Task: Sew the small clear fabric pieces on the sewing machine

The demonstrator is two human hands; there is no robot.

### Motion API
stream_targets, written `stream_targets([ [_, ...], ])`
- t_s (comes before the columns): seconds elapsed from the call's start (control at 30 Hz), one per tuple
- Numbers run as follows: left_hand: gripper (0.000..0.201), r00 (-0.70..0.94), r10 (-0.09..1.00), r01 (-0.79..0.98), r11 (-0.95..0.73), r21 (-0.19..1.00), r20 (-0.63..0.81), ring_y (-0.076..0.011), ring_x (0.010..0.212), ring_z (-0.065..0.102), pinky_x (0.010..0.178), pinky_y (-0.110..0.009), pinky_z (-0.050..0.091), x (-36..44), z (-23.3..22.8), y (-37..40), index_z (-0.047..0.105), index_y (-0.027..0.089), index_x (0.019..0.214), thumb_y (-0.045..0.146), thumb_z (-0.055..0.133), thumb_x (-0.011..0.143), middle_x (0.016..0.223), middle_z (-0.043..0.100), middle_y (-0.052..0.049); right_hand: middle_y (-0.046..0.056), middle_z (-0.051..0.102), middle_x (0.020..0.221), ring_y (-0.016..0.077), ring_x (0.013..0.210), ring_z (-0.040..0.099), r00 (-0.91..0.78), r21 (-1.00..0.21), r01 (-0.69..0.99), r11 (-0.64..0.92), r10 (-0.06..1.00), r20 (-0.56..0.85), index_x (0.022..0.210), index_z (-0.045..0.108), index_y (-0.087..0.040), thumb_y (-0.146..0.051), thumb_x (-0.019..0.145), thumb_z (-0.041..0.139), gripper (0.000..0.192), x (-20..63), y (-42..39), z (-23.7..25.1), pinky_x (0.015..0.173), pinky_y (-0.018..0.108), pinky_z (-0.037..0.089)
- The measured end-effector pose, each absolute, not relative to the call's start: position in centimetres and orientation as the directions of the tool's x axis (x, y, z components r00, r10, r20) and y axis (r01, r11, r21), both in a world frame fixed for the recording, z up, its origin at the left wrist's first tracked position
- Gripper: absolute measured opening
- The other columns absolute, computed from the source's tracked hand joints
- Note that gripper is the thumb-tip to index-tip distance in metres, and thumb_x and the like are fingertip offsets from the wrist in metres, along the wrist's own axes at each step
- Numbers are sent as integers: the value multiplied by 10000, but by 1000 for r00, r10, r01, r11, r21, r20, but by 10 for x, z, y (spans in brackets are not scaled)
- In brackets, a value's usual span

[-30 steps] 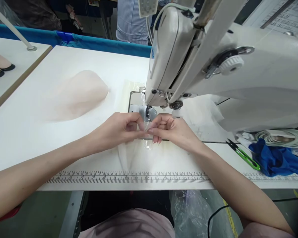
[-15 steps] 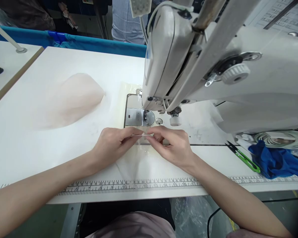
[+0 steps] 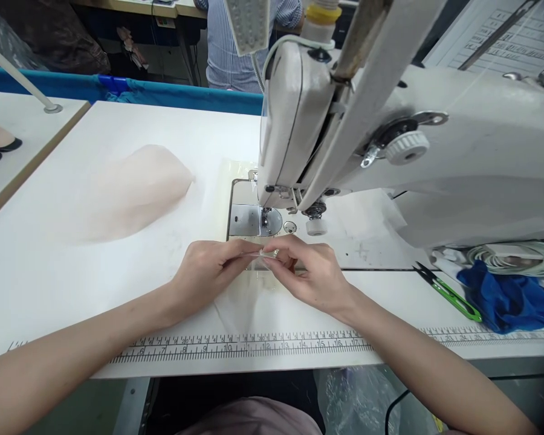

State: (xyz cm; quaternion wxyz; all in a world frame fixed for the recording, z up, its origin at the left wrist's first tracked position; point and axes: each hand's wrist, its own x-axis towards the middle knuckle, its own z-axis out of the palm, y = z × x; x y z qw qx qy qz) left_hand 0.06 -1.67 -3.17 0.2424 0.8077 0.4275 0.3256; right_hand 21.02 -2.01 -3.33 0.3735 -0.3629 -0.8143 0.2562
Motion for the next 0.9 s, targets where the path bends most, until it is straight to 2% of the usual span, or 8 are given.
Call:
stream_targets([
  [0.1,190,432,836,559,-542,628,338,-107,591,683,558,-198,496,0,-32,-17,704,237,1014,265,522,968,784,771,32,-94,488,588,60,474,451,-467,-694,399,599,784,409,1050,561,-211,-182,930,551,123,210,-20,-33,503,186,426],
  [0.33,223,420,799,601,-600,528,430,-82,469,580,490,-187,433,0,-30,-17,684,225,873,351,529,973,605,694,48,-95,480,573,66,462,419,-493,-696,431,574,796,352,1052,568,-213,-196,924,537,132,209,-20,-31,479,190,392],
  [0.53,262,457,749,593,-658,464,479,-82,453,562,476,-191,394,-1,-29,-15,635,217,802,362,514,984,547,652,58,-27,709,756,55,481,513,-473,-592,449,669,740,478,1011,634,-205,-194,959,519,126,209,-19,-32,506,196,438],
  [0.63,236,477,722,555,-689,465,501,-77,447,530,480,-187,394,-1,-28,-16,620,217,812,364,532,974,539,619,66,-32,730,729,69,492,566,-446,-496,470,730,682,580,965,668,-227,-205,957,542,128,210,-19,-32,502,207,465],
  [0.73,161,465,739,558,-672,488,487,-67,392,414,446,-179,346,0,-28,-18,609,222,885,363,567,952,439,440,115,-53,699,640,88,499,595,-476,-366,486,794,592,651,967,689,-258,-193,940,573,136,214,-18,-34,471,223,458],
  [0.8,117,453,777,569,-630,529,438,-59,376,371,436,-169,326,0,-28,-19,597,223,984,319,534,962,428,359,136,-69,637,562,96,471,561,-521,-235,485,842,494,696,1013,693,-262,-143,909,605,181,217,-18,-33,424,250,403],
  [0.9,186,472,795,572,-605,553,381,-55,389,429,447,-163,353,1,-29,-21,601,231,1118,262,492,970,441,420,134,-49,605,565,109,487,530,-627,14,426,905,284,725,1033,703,-214,-69,847,655,241,220,-18,-29,399,282,351],
])
